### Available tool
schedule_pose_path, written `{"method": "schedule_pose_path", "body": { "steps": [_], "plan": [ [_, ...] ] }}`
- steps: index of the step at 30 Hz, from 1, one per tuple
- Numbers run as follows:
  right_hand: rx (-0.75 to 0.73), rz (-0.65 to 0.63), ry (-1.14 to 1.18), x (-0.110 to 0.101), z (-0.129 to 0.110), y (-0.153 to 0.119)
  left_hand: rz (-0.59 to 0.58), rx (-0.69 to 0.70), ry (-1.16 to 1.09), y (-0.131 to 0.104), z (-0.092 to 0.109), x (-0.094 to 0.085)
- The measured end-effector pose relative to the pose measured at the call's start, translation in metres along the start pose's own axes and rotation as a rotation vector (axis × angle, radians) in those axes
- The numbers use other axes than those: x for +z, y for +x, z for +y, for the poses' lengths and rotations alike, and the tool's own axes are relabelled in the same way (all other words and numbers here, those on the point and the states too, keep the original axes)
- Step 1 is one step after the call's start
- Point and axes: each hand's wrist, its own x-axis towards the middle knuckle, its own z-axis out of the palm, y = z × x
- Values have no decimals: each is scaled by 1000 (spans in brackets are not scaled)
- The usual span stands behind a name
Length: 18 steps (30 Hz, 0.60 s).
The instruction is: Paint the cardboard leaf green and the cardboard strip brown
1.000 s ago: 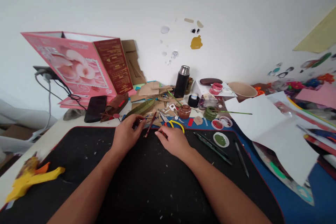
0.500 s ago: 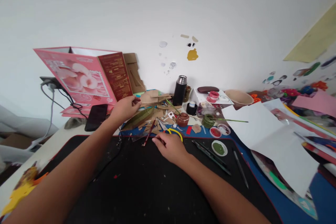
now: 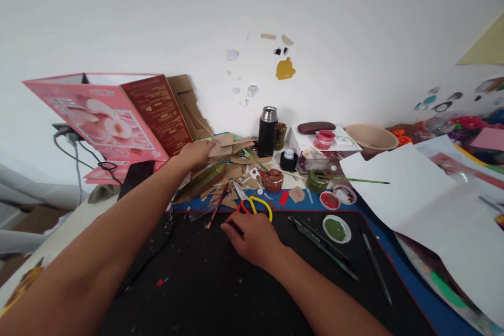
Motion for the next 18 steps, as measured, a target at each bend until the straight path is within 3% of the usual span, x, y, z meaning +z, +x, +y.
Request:
{"method": "schedule_pose_path", "body": {
  "steps": [12,18],
  "plan": [
    [-52,-7,-9,4,0,-3,-31,1,110,14,10,3],
    [-62,-6,-9,3,-1,-3,24,-66,120,10,1,-1]
  ]
}}
